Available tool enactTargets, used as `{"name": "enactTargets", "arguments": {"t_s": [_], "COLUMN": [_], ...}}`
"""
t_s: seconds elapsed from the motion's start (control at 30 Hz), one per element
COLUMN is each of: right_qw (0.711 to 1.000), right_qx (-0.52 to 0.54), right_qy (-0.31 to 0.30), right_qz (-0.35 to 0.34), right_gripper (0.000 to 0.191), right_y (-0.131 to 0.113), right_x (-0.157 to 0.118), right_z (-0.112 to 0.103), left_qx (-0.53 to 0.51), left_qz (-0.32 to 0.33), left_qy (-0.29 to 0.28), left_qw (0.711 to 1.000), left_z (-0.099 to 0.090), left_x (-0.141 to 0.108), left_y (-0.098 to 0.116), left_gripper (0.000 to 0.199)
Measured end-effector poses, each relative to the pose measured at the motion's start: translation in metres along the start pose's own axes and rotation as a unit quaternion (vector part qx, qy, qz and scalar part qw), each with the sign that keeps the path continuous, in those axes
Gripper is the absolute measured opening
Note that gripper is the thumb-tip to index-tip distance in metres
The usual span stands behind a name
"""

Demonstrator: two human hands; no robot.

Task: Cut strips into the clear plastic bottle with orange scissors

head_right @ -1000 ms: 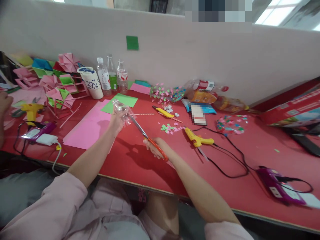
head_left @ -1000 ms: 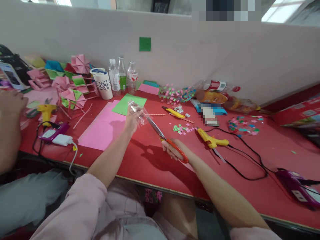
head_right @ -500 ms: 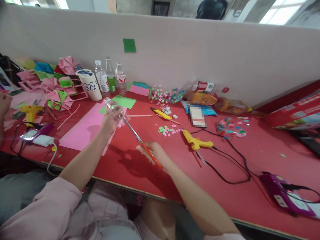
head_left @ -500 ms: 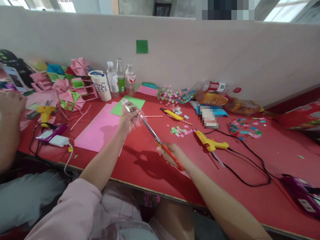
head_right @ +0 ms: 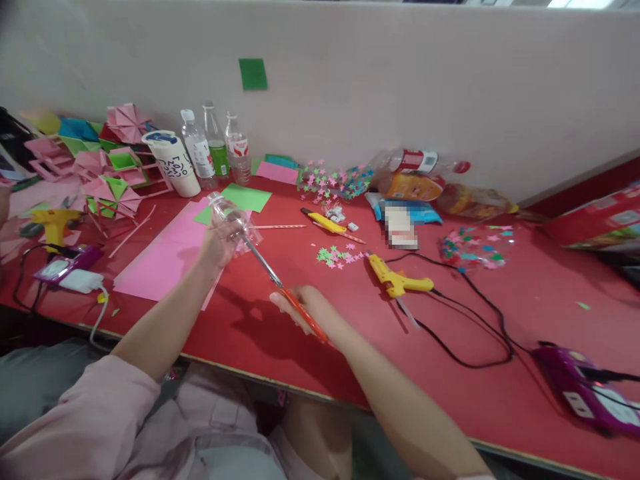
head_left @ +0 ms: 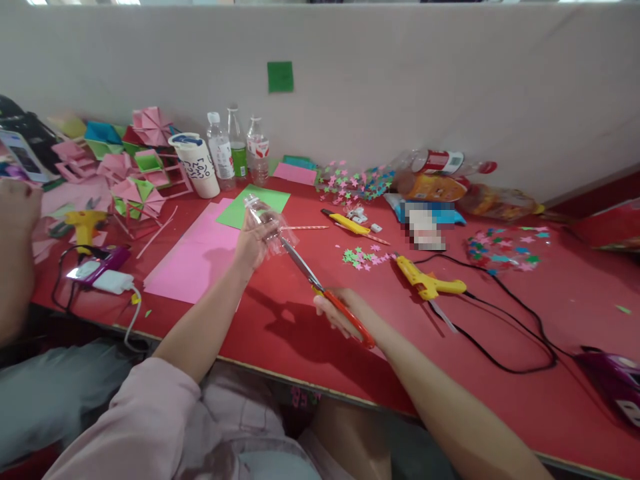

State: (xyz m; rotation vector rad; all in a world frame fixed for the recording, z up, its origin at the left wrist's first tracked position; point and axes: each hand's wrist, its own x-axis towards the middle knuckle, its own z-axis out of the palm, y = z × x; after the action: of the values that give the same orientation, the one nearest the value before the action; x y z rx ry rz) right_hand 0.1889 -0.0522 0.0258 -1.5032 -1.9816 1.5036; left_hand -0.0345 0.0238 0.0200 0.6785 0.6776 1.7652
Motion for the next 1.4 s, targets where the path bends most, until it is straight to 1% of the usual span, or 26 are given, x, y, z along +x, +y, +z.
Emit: {"name": "enactTargets", "arguments": {"t_s": [0.17,0.27,0.43,0.57,0.63,0.7,0.8,1.03,1.13,1.3,1.4], "right_qw": [0.998,0.997,0.998,1.000,1.000,1.000,1.000,0.999,0.999,0.999,0.999], "right_qx": [0.031,0.038,0.050,0.023,0.014,0.013,0.016,0.025,0.027,0.040,0.038], "right_qy": [0.013,0.017,0.021,0.019,0.016,0.011,0.014,0.037,0.035,0.036,0.026], "right_qz": [0.044,0.061,0.031,-0.005,-0.015,-0.017,-0.013,0.017,0.025,0.007,-0.011], "right_gripper": [0.046,0.044,0.046,0.047,0.047,0.047,0.047,0.046,0.047,0.047,0.045], "right_y": [-0.003,-0.004,-0.004,-0.003,-0.003,-0.003,-0.005,-0.005,-0.005,-0.008,-0.008], "right_x": [0.005,0.006,0.004,0.001,0.000,-0.001,-0.003,-0.001,0.001,-0.003,-0.005], "right_z": [0.009,0.011,0.009,0.007,0.007,0.007,0.007,0.011,0.012,0.010,0.008], "left_qx": [-0.008,-0.008,0.005,0.005,0.006,0.012,0.019,0.027,0.026,0.012,0.016], "left_qz": [-0.010,-0.010,-0.019,-0.013,-0.019,-0.028,-0.029,-0.035,-0.036,-0.036,-0.038], "left_qy": [0.006,0.005,0.018,-0.002,0.002,0.008,0.001,0.018,0.021,0.021,0.000], "left_qw": [1.000,1.000,1.000,1.000,1.000,1.000,0.999,0.999,0.999,0.999,0.999], "left_z": [0.001,0.001,0.001,0.003,0.005,0.007,0.007,0.003,0.001,0.001,0.004], "left_x": [0.000,0.001,0.001,-0.001,-0.003,-0.004,-0.005,-0.003,-0.003,-0.003,-0.005], "left_y": [0.001,0.001,0.001,0.001,0.001,0.000,0.001,-0.003,-0.004,-0.005,-0.005], "left_gripper": [0.048,0.045,0.040,0.041,0.043,0.044,0.043,0.044,0.045,0.044,0.045]}}
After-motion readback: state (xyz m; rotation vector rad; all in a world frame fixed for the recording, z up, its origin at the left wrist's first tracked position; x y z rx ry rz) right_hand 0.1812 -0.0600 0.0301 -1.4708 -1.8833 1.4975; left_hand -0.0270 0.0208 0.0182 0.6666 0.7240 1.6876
